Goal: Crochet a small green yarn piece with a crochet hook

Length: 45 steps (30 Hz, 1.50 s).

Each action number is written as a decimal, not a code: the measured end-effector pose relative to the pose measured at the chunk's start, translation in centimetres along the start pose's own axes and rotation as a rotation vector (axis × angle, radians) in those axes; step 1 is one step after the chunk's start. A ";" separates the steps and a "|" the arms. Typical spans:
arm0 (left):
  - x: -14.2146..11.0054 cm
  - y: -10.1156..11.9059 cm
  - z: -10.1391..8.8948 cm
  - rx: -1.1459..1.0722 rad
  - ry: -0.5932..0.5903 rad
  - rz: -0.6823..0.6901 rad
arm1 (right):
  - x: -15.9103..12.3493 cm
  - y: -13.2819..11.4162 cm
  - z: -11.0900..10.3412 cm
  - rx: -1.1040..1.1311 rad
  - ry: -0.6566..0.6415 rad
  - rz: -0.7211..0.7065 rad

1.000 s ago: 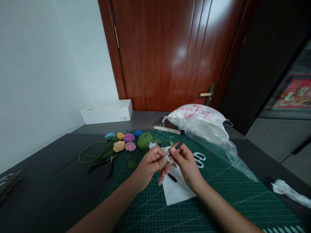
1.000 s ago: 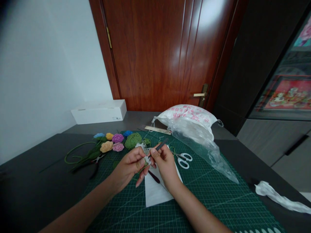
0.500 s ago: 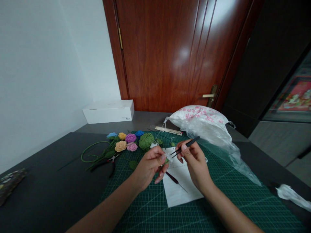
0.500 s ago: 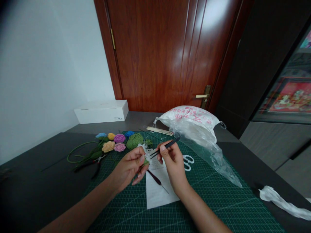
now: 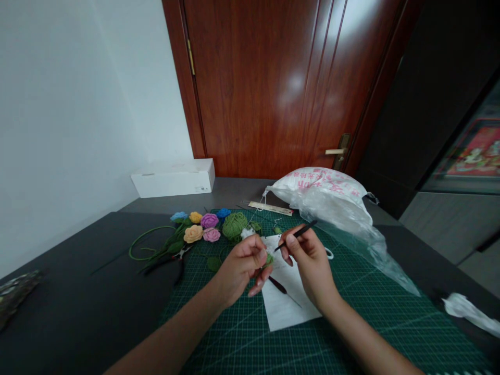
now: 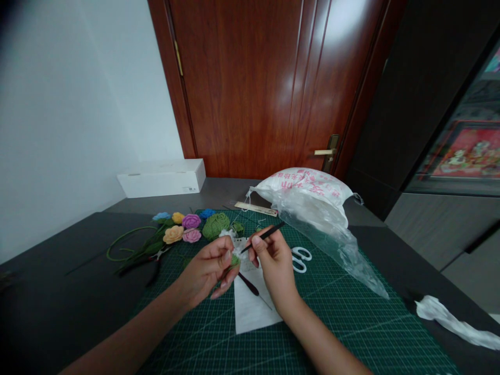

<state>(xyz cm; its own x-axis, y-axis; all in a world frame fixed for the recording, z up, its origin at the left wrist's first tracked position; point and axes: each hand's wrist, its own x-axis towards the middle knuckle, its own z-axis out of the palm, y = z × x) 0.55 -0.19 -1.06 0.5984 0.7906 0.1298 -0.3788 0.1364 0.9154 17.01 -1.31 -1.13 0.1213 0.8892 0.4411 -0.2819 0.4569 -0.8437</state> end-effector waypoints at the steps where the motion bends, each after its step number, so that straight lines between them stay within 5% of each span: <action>1: 0.0 0.0 0.0 -0.005 -0.006 -0.001 | 0.0 0.0 0.0 0.015 -0.006 0.016; 12: -0.2 -0.4 0.3 -0.124 -0.038 -0.053 | -0.2 0.0 0.4 0.033 -0.096 0.077; 21: -0.5 -1.0 0.0 -0.172 -0.056 -0.102 | -0.8 1.5 0.0 -0.152 -0.167 -0.136; 26: -0.1 -0.4 0.2 -0.146 -0.039 -0.091 | -0.2 1.2 0.0 -0.068 -0.110 -0.026; 32: 0.2 -0.1 0.0 -0.141 -0.016 -0.067 | 0.4 0.0 -0.4 -0.011 0.027 -0.090; 45: 0.1 -0.1 0.0 -0.123 -0.025 -0.071 | -0.2 -0.9 0.3 -0.027 -0.019 -0.093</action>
<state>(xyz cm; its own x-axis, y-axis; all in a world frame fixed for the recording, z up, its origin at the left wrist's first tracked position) 0.65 -0.12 -1.13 0.6437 0.7613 0.0772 -0.4175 0.2648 0.8692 16.98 -1.85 -0.36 0.1279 0.8423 0.5237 -0.2447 0.5385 -0.8063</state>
